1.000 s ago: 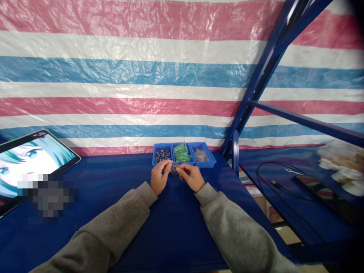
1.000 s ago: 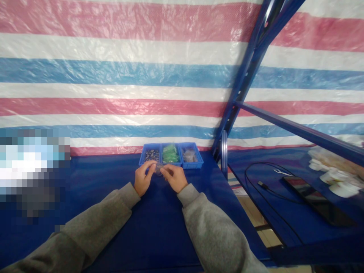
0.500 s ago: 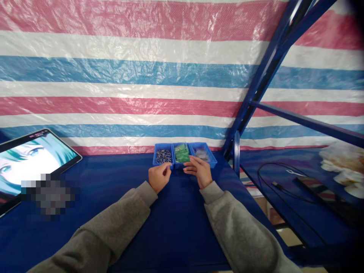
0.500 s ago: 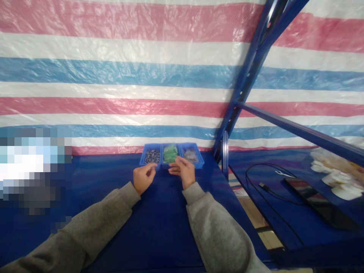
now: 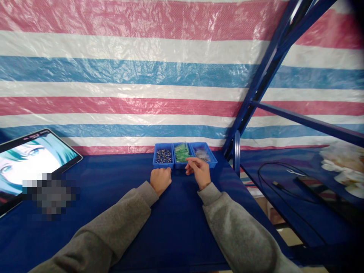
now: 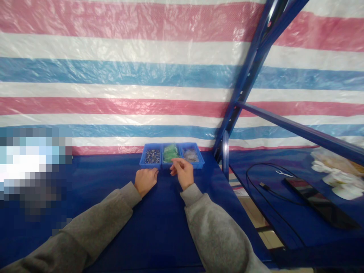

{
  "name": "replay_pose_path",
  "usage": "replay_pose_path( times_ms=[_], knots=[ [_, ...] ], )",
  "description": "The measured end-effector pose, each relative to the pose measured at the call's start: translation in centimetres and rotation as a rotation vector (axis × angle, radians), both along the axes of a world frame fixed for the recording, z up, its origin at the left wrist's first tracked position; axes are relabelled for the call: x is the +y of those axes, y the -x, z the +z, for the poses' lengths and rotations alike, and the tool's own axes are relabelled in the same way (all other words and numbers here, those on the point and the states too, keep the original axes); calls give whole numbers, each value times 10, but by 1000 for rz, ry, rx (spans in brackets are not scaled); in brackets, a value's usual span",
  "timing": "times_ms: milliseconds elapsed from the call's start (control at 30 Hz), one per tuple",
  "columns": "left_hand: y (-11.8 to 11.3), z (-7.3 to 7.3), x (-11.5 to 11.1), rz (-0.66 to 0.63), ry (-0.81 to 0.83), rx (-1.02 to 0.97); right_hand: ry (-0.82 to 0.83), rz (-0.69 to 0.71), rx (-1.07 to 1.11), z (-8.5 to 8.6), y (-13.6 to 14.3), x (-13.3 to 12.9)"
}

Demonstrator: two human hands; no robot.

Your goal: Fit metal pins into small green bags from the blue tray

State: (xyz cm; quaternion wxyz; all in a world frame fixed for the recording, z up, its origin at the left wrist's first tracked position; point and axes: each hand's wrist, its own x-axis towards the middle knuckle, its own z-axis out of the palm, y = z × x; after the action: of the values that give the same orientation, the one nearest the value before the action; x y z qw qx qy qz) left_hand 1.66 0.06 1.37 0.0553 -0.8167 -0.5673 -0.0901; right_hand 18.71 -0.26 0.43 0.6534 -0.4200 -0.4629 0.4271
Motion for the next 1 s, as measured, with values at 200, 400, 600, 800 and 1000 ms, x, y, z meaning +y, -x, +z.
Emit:
replay_pose_path(
  times_ms=[200, 400, 600, 800, 1000],
  knots=[
    [-1, 1, 0, 32, 37, 17, -16, -5, -28, 3, 0, -1],
    [5, 8, -1, 33, -1, 44, -25, -5, -40, 3, 0, -2],
    [15, 12, -2, 12, 30, 78, -23, 24, -55, 3, 2, -3],
    [13, 12, -1, 2, 16, 125, -21, 57, -73, 2, 3, -4],
    [11, 8, 2, -25, -5, 140, -19, 80, -79, 3, 3, -4]
  ],
)
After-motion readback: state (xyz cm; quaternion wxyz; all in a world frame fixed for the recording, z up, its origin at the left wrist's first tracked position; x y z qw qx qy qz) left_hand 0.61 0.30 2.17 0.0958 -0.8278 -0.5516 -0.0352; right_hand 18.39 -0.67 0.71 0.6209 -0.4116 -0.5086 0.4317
